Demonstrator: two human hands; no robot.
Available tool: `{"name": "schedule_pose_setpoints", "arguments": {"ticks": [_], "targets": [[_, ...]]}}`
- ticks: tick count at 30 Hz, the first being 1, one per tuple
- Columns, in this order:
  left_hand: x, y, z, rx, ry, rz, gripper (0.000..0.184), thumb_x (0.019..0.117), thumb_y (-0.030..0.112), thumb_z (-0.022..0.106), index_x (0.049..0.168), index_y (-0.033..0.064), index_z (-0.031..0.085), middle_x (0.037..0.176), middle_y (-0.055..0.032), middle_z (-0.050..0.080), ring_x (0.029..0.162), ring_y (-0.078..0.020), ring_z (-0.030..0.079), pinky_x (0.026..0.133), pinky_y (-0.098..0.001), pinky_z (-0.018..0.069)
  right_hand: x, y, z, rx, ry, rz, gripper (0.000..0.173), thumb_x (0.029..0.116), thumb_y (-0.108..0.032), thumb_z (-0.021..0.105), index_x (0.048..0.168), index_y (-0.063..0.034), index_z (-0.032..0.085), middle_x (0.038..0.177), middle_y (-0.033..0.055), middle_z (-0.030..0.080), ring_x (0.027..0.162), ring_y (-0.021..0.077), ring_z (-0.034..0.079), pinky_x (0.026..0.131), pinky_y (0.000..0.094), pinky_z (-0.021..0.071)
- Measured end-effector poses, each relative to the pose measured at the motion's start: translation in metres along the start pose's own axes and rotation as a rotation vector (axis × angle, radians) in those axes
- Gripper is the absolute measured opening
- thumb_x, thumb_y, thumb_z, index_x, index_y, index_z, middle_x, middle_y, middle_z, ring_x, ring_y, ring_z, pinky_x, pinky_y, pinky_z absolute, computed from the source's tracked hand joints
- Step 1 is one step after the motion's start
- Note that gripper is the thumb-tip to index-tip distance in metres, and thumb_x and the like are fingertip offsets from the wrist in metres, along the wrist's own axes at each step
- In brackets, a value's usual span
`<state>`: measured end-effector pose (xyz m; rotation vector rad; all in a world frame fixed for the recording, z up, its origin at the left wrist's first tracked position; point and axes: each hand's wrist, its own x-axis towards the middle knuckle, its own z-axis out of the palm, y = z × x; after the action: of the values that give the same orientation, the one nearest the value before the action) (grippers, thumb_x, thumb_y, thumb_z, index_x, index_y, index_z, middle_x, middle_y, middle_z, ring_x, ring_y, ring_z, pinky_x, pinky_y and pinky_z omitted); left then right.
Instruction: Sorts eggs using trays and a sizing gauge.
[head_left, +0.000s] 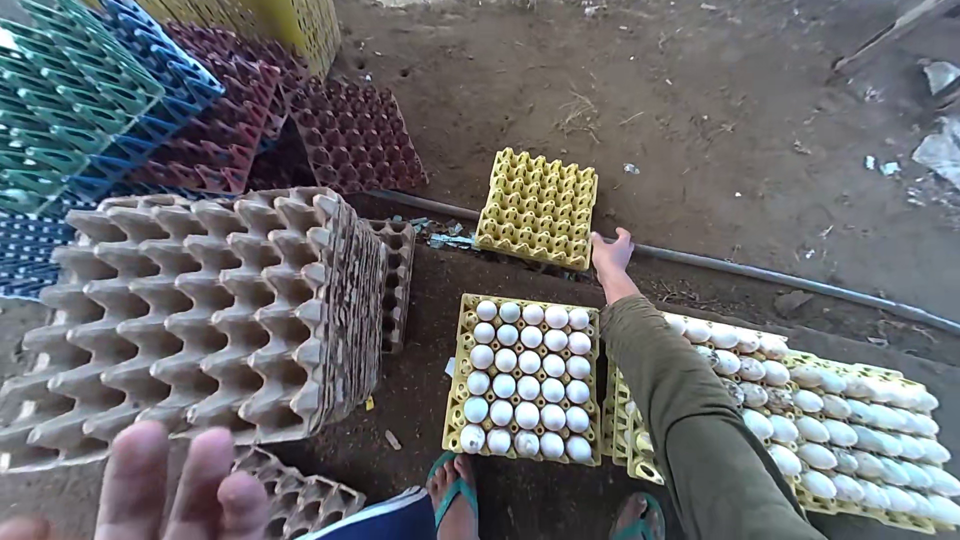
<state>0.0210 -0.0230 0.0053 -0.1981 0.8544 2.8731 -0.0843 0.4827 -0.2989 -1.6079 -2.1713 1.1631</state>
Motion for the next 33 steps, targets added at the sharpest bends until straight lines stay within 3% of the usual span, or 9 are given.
{"name": "schedule_pose_setpoints", "arguments": {"ticks": [5,9,13,15,20,24,28,30,33], "targets": [[-0.006,0.006,-0.017,0.361,-0.089,0.035,0.045,0.106,0.028,0.04,0.137,-0.0024,0.052,0.14,-0.0167,0.059,0.129,-0.0273,0.058,0.113,-0.0408,0.0446,-0.075,-0.023,-0.056,0.158,-0.219,-0.236,0.05,0.1012,-0.022,0.062,0.147,-0.0058,0.05,0.144,0.0196,0.056,0.129,0.03,0.057,0.106,0.0478,0.0484],[-0.007,0.014,-0.019,0.554,-0.048,-0.012,0.032,0.1083,0.013,0.038,0.132,-0.0021,0.055,0.131,-0.0136,0.064,0.117,-0.0228,0.064,0.103,-0.0385,0.053,-0.174,0.0,-0.118,-0.111,-0.54,-0.406,0.033,0.102,-0.016,0.06,0.133,-0.0049,0.061,0.129,0.0145,0.066,0.112,0.0244,0.068,0.097,0.0461,0.0565],[-0.001,0.013,-0.015,0.524,-0.034,-0.039,0.024,0.1052,0.008,0.045,0.121,0.0032,0.062,0.121,-0.0089,0.07,0.113,-0.0195,0.068,0.097,-0.0316,0.0575,-0.247,0.071,-0.147,-0.533,-0.782,-0.286,0.031,0.1017,-0.017,0.058,0.129,-0.0029,0.064,0.123,0.019,0.067,0.112,0.0324,0.066,0.1,0.0533,0.0521],[0.001,0.017,-0.038,0.428,-0.082,-0.042,0.03,0.1089,0.017,0.036,0.129,0.0037,0.056,0.128,-0.0121,0.064,0.12,-0.0249,0.064,0.101,-0.0364,0.0558,-0.27,0.107,-0.148,-0.659,-0.851,-0.184,0.041,0.1009,-0.023,0.059,0.134,0.0002,0.06,0.129,0.0234,0.064,0.12,0.0377,0.062,0.105,0.0557,0.0467],[0.001,0.01,-0.034,0.223,-0.052,0.019,0.06,0.1083,0.041,0.003,0.136,0.0085,0.046,0.133,-0.0123,0.059,0.126,-0.0272,0.059,0.107,-0.0459,0.05,-0.308,0.16,-0.127,-0.643,-0.697,-0.082,0.053,0.0993,-0.034,0.06,0.141,-0.0023,0.055,0.136,0.0239,0.059,0.129,0.0384,0.057,0.11,0.0531,0.0437],[0.005,0.003,-0.019,0.216,-0.076,0.05,0.071,0.1053,0.049,-0.004,0.135,0.0104,0.047,0.13,-0.0112,0.061,0.12,-0.0281,0.063,0.1,-0.0473,0.0544,-0.316,0.178,-0.11,-0.602,-0.523,-0.079,0.054,0.0995,-0.036,0.062,0.144,-0.0072,0.052,0.137,0.0229,0.059,0.13,0.0394,0.056,0.108,0.0531,0.045],[0.009,-0.005,-0.003,0.19,-0.092,0.054,0.08,0.0998,0.055,-0.013,0.134,0.0134,0.047,0.131,-0.0091,0.059,0.122,-0.0259,0.06,0.101,-0.0474,0.0524,-0.32,0.187,-0.121,-0.172,-0.386,-0.001,0.06,0.0975,-0.025,0.065,0.15,-0.0044,0.045,0.14,0.0245,0.056,0.128,0.0345,0.057,0.108,0.0473,0.0475],[0.013,-0.008,0.005,0.221,-0.102,0.059,0.079,0.099,0.055,-0.012,0.127,0.0144,0.049,0.125,-0.0089,0.06,0.115,-0.0252,0.063,0.094,-0.0451,0.0556,-0.32,0.181,-0.128,0.35,-0.358,0.25,0.041,0.1027,-0.009,0.048,0.142,0.0023,0.049,0.126,0.0232,0.061,0.107,0.0273,0.066,0.092,0.0397,0.0568],[0.019,-0.016,0.02,0.174,-0.086,0.078,0.069,0.1048,0.049,-0.002,0.127,0.0089,0.049,0.12,-0.0148,0.063,0.109,-0.0305,0.066,0.089,-0.0498,0.0577,-0.308,0.175,-0.132,0.735,-0.358,0.544,0.028,0.1014,-0.016,0.038,0.116,0.0019,0.054,0.088,0.0179,0.064,0.068,0.0268,0.066,0.064,0.0406,0.0595]]}}
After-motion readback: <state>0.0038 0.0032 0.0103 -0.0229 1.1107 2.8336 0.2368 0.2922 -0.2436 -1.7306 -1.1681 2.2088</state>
